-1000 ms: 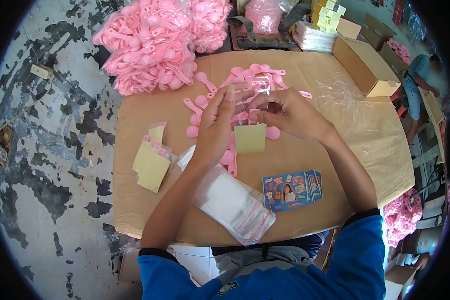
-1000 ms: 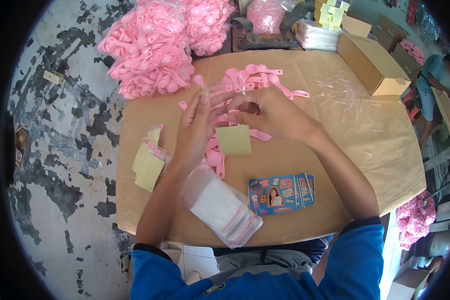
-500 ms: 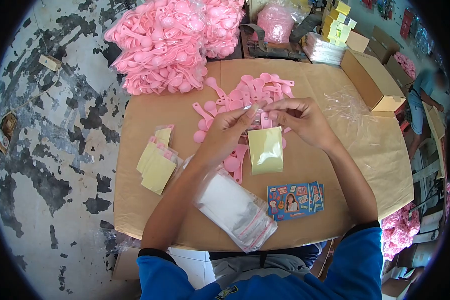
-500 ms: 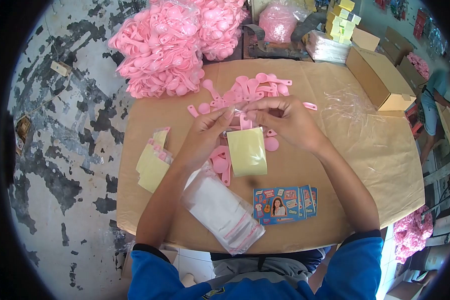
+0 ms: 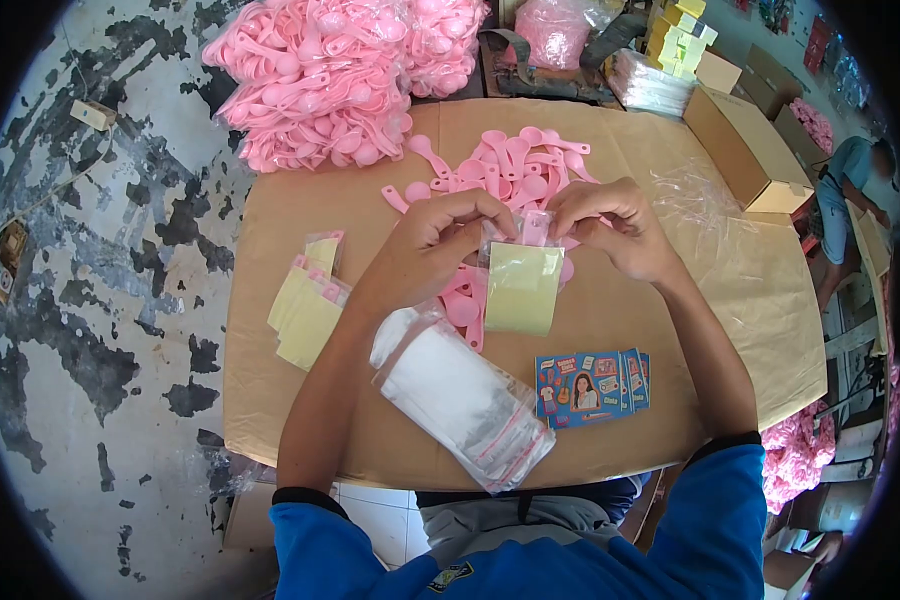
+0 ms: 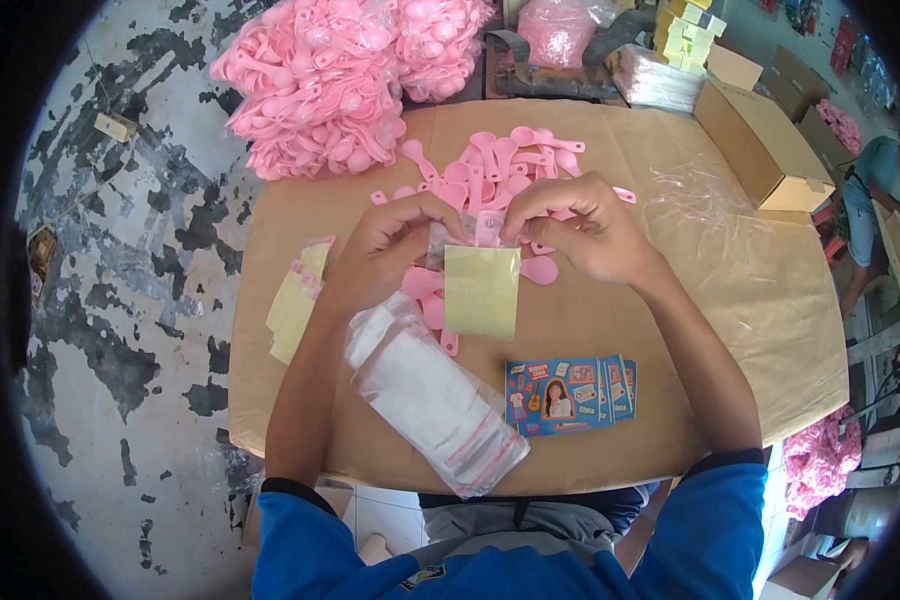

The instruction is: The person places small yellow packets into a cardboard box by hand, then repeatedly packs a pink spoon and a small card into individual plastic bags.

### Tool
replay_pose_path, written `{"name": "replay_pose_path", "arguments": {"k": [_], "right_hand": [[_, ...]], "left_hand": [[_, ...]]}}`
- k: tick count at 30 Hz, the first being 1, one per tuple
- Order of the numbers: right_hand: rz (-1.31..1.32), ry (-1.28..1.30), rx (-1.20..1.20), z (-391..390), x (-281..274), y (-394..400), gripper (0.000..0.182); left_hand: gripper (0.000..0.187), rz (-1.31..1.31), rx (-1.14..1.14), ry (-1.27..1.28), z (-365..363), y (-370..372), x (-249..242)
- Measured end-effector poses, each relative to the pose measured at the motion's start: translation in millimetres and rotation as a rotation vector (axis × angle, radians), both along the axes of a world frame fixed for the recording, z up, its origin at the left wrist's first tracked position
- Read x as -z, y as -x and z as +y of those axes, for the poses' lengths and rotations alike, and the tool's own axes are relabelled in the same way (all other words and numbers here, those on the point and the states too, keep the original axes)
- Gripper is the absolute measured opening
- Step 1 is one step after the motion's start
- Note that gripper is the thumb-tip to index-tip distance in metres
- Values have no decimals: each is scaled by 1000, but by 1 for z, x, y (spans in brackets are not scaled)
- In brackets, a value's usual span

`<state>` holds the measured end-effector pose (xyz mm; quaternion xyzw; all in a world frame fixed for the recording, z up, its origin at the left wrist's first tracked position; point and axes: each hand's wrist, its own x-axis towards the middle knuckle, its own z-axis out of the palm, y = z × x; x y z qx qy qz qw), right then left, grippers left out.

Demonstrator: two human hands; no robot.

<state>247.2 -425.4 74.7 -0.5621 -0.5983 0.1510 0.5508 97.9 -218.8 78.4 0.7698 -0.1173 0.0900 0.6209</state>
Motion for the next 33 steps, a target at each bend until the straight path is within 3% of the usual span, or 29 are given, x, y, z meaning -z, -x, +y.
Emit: {"name": "replay_pose_path", "arguments": {"k": [1, 4, 7, 8, 11, 14, 15, 18, 22, 24, 27, 32, 33], "right_hand": [[-24, 3, 18, 0, -2, 2, 21], [-71, -8, 53, 1, -4, 5, 19], [-232, -57, 87, 2, -4, -1, 18], [-306, -77, 100, 2, -3, -3, 19], [128, -80, 212, 7, -8, 17, 23], [-83, 291, 305, 6, -33, 45, 32], [-39, 210, 368, 9, -20, 45, 31], [-209, 425, 241, 10, -29, 69, 29], [-663, 538, 104, 8, -5, 111, 34], [-660, 725, 78, 16, 1, 113, 35], [-540, 816, 31, 19, 1, 112, 33], [-485, 729, -28, 15, 4, 95, 20], [-473, 731, -34, 15, 3, 94, 18]], "left_hand": [[24, 3, 13, -23, 1, 1, -1], [16, 78, 96, 253, 5, 3, -2], [1, -37, -55, -60, -5, 1, 0], [6, -46, -69, -18, -7, -1, 2], [18, -76, -84, 68, -7, -3, 7], [22, -126, -115, 71, 4, -2, 2], [23, -136, -167, 77, 9, 4, -7], [24, -174, -243, 24, 51, 30, -38], [20, 198, -329, -239, 100, 95, -72], [19, 370, -249, -254, 124, 107, -58], [28, 505, -405, -434, 132, 102, -45], [35, 519, 503, -590, 45, 56, -55], [35, 500, 573, -644, 27, 50, -46]]}}
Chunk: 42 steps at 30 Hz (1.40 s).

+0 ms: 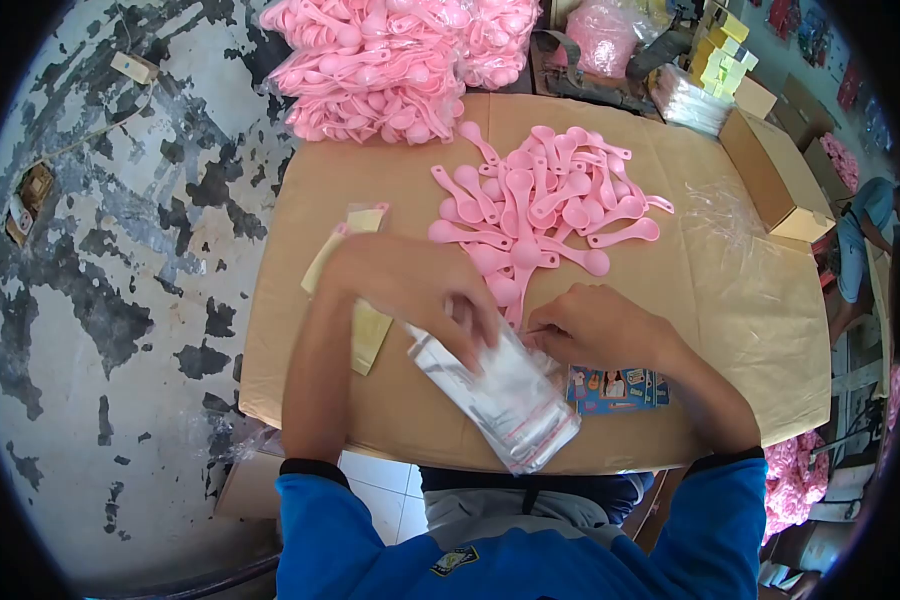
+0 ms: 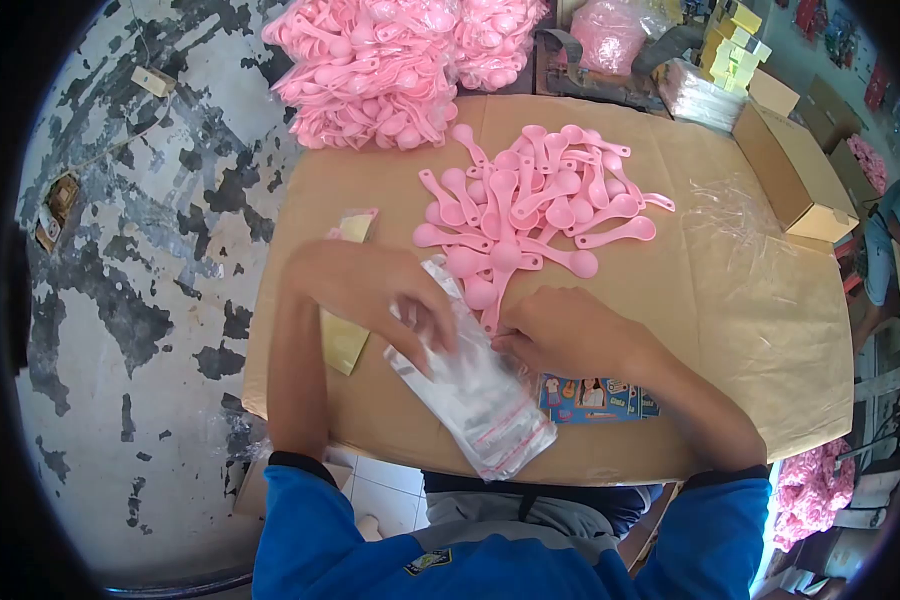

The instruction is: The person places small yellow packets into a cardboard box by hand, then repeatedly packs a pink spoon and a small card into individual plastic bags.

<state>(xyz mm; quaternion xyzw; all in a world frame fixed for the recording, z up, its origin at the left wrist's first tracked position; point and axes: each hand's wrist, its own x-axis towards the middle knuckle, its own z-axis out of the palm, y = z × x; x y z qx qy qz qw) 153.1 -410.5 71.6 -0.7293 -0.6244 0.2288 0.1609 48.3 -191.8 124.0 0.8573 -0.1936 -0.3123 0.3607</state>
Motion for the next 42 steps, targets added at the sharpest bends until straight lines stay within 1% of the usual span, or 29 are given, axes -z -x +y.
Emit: {"name": "replay_pose_path", "arguments": {"k": [1, 4, 7, 10, 12, 13, 15, 17, 20, 23, 26, 29, 32, 35, 38, 41, 42], "right_hand": [[16, 4, -1, -1, 0, -1, 16], [34, -116, -32, -2, 0, -11, 18], [-13, -108, 144, -6, -5, -28, 17], [42, -388, 175, -15, -11, -46, 16], [94, -366, 215, -24, -35, -44, 16], [119, -355, 232, -30, -49, -42, 16], [188, -197, 252, -40, -62, -42, 18], [236, -32, 254, -46, -69, -41, 23], [-96, 306, 20, -61, -51, -46, 34], [-293, 312, 15, -51, -23, -42, 40], [-184, 394, 61, -43, -33, -42, 36], [-191, 398, 104, -41, -43, -39, 27], [-180, 342, 55, -45, -39, -51, 24], [-9, 153, 118, -50, -45, -69, 23], [98, 26, 394, -46, -45, -81, 21], [285, -136, 419, -37, -39, -89, 19], [309, -198, 403, -35, -38, -90, 18]], "left_hand": [[34, -3, 83, -29, -14, -4, 10], [38, 76, 94, -188, -37, -11, 33], [38, 322, 13, -298, -45, -19, 26], [44, 378, -123, -205, -41, -19, 23], [40, 97, -80, 93, -22, -34, 46], [38, -43, -60, 246, -21, -40, 48], [43, -212, -503, 661, -55, -38, 53], [45, -116, -646, 1015, -64, -50, 58], [44, -73, -771, 1222, -52, -46, 44], [46, -220, -951, 1153, -39, -50, 50], [46, -284, -1003, 1077, -41, -56, 58], [44, -97, -988, 1295, -39, -55, 60], [40, -19, -1015, 1443, -50, -53, 57], [37, -138, -1023, 1230, -55, -54, 63], [35, -173, -969, 1187, -57, -52, 59], [31, -250, -1009, 1146, -49, -50, 61], [30, -286, -1034, 1167, -47, -51, 60]]}}
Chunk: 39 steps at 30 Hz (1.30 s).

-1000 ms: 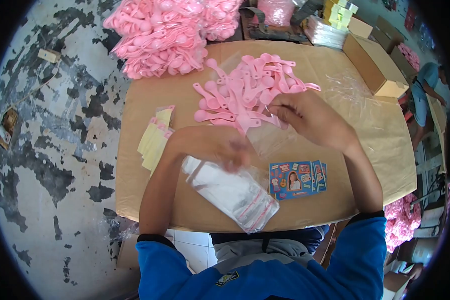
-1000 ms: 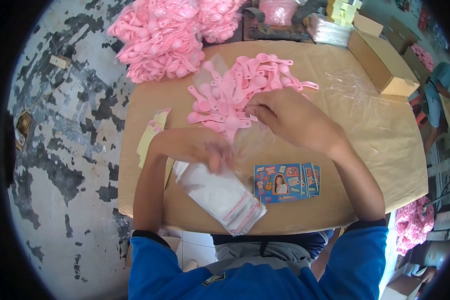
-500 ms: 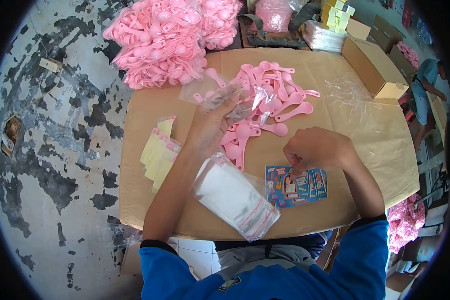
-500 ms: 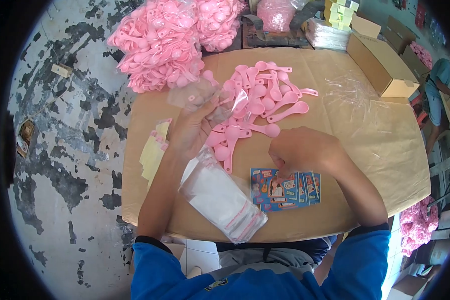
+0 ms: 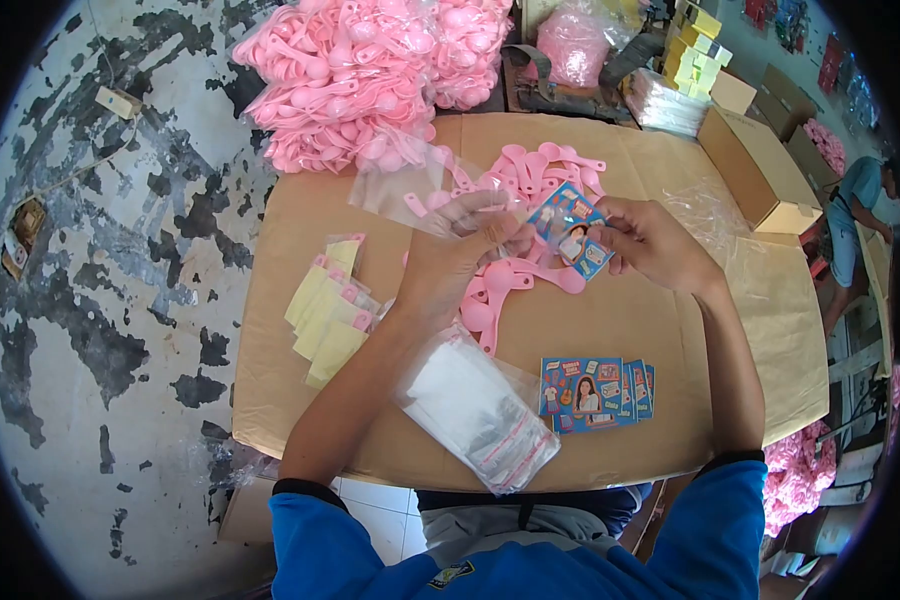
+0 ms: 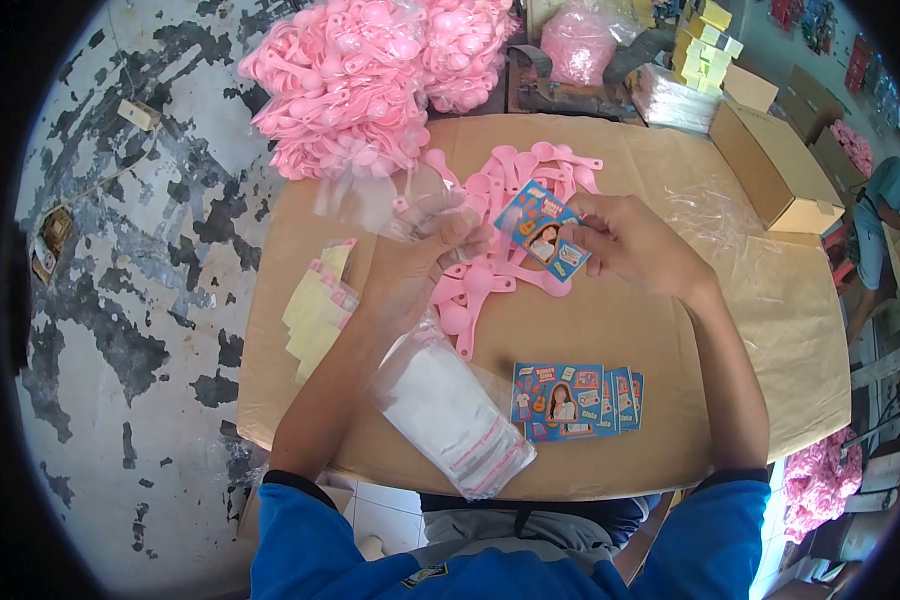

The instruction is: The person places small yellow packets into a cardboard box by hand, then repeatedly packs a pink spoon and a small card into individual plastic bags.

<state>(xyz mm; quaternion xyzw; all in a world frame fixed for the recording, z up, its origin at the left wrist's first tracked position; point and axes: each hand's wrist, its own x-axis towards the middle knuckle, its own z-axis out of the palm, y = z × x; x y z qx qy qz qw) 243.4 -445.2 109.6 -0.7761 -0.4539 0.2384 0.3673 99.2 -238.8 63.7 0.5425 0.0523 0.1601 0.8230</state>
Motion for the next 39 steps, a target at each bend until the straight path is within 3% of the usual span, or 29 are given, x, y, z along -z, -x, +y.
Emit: {"name": "replay_pose_path", "arguments": {"k": [8, 14, 17, 20, 23, 26, 29, 32, 33, 35, 37, 39], "right_hand": [[94, -269, -2, 11, 8, 15, 14], [-138, -164, -90, 14, 7, 28, 13], [-93, -167, -57, 15, 8, 32, 14], [138, -311, 81, 24, 18, 37, 11], [232, -210, 33, 22, 20, 29, 18], [125, -249, 25, 25, 33, 30, 21], [188, -345, 63, 29, 32, 44, 25], [349, -488, -44, 31, 47, 39, 27], [305, -427, -20, 30, 47, 37, 27], [219, -303, 26, 27, 40, 35, 28], [370, -317, 73, 31, 28, 46, 29], [486, -355, 71, 32, 29, 48, 29]], "left_hand": [[39, -2, -60, 29, 0, 0, -5], [45, -39, -38, -83, -7, 2, -9], [42, 36, 3, -149, -11, 5, -10], [38, 23, 13, -52, -12, 3, -5], [31, -17, -10, 36, -12, 4, -11], [26, 121, -143, -196, -32, 11, -17], [24, 2, -98, -194, -33, 3, 4], [37, -186, -13, -333, -29, -1, 15], [42, -260, 15, -389, -29, -3, 18], [52, -308, 4, -234, -28, -8, 16], [54, -267, 130, 63, -21, 0, -5], [55, -249, 146, 7, -20, -1, -6]]}}
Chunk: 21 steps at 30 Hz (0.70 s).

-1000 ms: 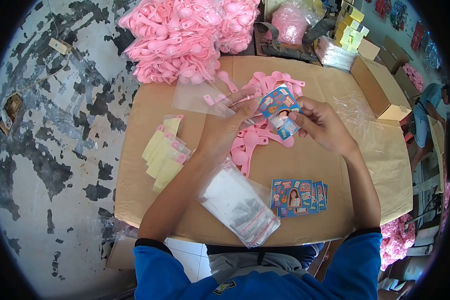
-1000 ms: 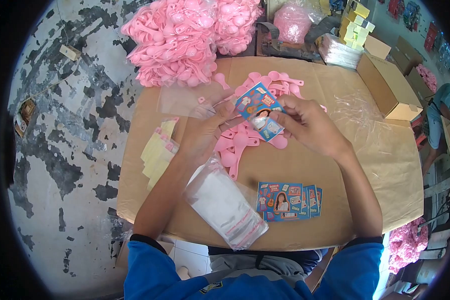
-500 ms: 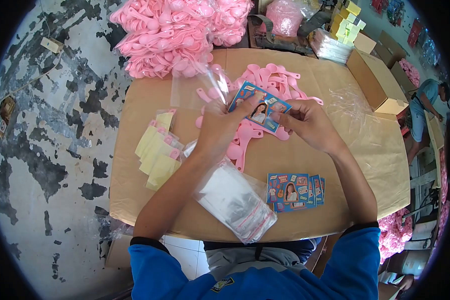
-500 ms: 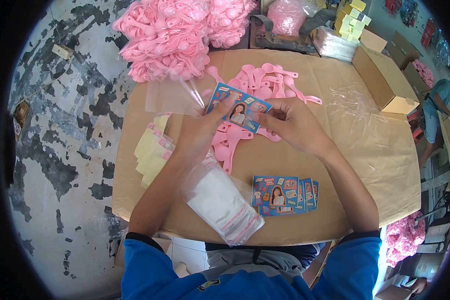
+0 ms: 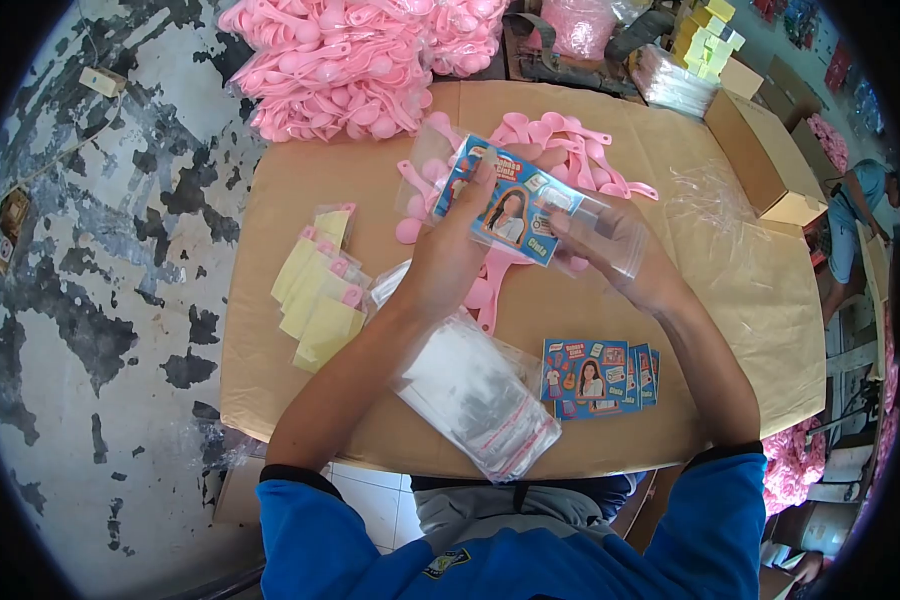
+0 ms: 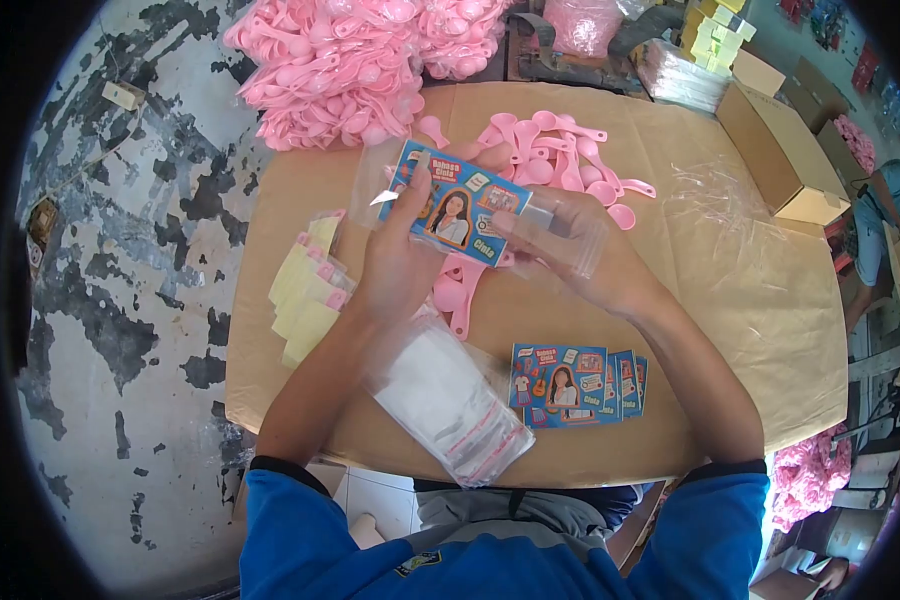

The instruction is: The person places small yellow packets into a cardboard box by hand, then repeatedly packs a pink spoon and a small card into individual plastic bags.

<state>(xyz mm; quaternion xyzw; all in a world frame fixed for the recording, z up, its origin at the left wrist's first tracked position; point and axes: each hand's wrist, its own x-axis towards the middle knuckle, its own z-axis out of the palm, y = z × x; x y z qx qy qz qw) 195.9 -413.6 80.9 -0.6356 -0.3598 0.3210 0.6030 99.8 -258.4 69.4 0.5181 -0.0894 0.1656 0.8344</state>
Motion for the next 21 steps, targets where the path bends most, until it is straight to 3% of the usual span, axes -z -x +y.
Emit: {"name": "replay_pose_path", "arguments": {"k": [2, 4, 7, 9, 11, 14, 15, 17, 18, 19, 21], "right_hand": [[68, -69, -56, 1, 12, -5, 27], [-12, -45, -33, -2, 11, -4, 28], [-103, -4, 37, 0, 0, 9, 33], [37, -106, 14, 0, -1, 8, 39], [367, -338, -89, -3, 2, -11, 45], [49, -164, 39, -10, -13, -20, 49], [-262, -36, 67, -18, -19, -24, 44], [-163, -161, 50, -24, -20, -42, 38], [-112, -223, 44, -27, -20, -55, 36], [-328, -72, 24, -33, -21, -74, 20], [-811, 187, -16, -47, 8, -101, 17]], "left_hand": [[52, 31, 68, 63, 0, 2, 6], [48, 41, 7, -209, -3, 3, 16], [48, -10, -5, -322, -7, 8, 13], [50, -30, -73, -250, -4, 8, 9], [49, -15, -228, -129, 8, 1, 5], [50, -124, -343, -181, 15, 3, -3], [49, -98, -384, -264, 20, 3, -3], [47, -34, -464, -429, 28, 5, 1], [47, -24, -437, -317, 31, 5, 0], [46, -15, -410, -205, 34, 5, -3], [46, -62, -397, -127, 44, -1, -1]]}}
